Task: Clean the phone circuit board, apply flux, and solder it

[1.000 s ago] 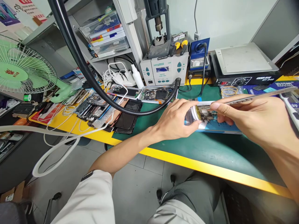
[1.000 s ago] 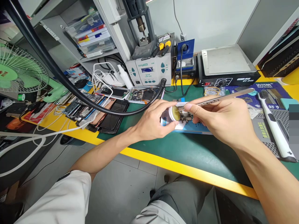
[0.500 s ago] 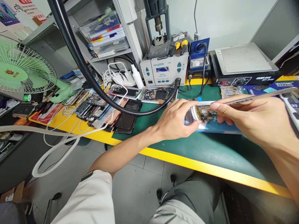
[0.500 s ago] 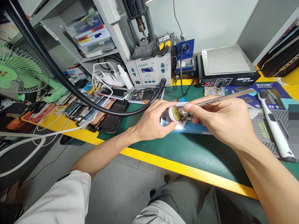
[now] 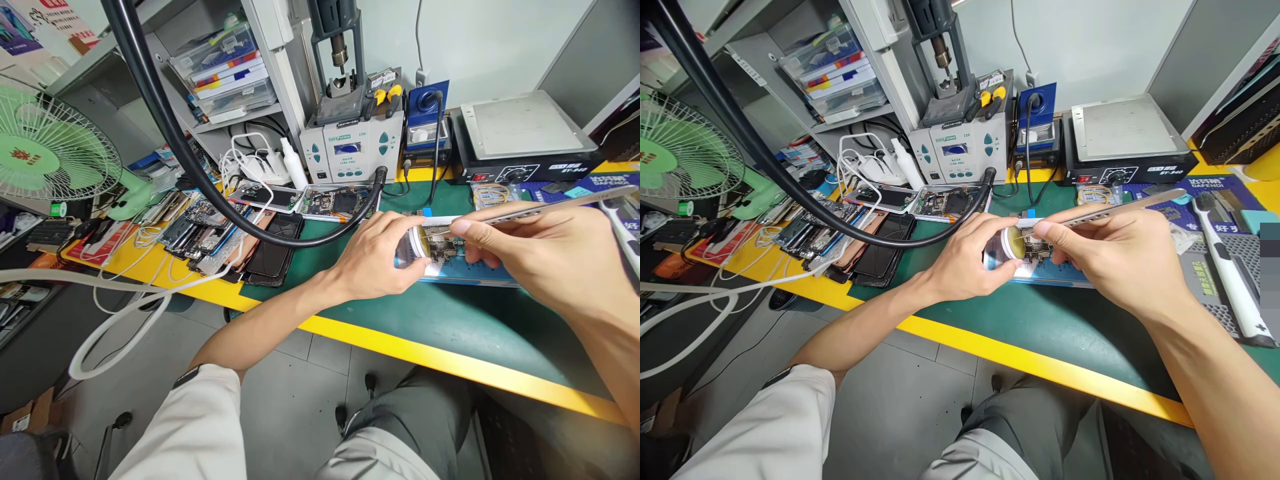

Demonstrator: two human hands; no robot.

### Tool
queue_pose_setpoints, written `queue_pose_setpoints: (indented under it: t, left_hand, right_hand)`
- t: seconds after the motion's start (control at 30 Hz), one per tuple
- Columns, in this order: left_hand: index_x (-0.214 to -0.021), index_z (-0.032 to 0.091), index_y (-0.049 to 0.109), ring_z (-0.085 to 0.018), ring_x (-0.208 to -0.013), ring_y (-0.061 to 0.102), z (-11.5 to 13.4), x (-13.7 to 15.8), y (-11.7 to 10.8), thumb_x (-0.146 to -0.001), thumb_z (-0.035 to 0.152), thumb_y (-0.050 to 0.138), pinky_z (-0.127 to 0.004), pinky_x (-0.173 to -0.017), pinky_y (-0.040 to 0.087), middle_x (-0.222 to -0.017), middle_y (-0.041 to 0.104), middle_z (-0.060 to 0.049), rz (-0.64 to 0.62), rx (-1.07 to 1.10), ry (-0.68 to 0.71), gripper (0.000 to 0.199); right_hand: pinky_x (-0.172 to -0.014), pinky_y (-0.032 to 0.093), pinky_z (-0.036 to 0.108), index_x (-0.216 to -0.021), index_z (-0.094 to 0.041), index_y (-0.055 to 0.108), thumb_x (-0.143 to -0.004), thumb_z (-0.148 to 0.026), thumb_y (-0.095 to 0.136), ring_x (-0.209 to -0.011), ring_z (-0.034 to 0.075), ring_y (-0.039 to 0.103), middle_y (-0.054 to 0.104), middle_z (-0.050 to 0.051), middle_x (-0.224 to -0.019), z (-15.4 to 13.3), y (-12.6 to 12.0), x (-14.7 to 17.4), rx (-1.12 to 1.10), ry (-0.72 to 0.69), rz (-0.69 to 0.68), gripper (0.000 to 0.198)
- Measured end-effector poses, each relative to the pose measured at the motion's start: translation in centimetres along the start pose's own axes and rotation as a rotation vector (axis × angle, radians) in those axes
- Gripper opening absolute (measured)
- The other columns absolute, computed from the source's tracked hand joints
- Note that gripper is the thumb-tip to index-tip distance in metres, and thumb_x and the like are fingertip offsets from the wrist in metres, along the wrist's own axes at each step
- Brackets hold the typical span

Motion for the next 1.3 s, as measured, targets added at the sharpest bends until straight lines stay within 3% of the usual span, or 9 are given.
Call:
queue_pose_setpoints:
  t: [1.3]
  left_hand:
    - [-0.127, 0.014, 0.057, -0.027, -0.111, 0.061, -0.05, -0.01, 0.10, -0.085, 0.027, 0.066, -0.045, -0.101, 0.051, -0.120, 0.068, -0.013, -0.026, -0.009, -0.020, 0.045]
  right_hand:
    - [-0.044, 0.044, 0.027, -0.065, -0.018, 0.077, -0.076, -0.050, 0.081, -0.054, 0.013, 0.058, 0.073, 0.002, -0.068, -0.06, 0.13, 0.09, 0.001, 0.011, -0.002, 0.034]
Point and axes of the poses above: each hand's wrist, its own x-axis away from the middle knuckle, its own y-axis out of the palm, z = x × y, the point moved 8 cm from there along -x, towards the middle knuckle
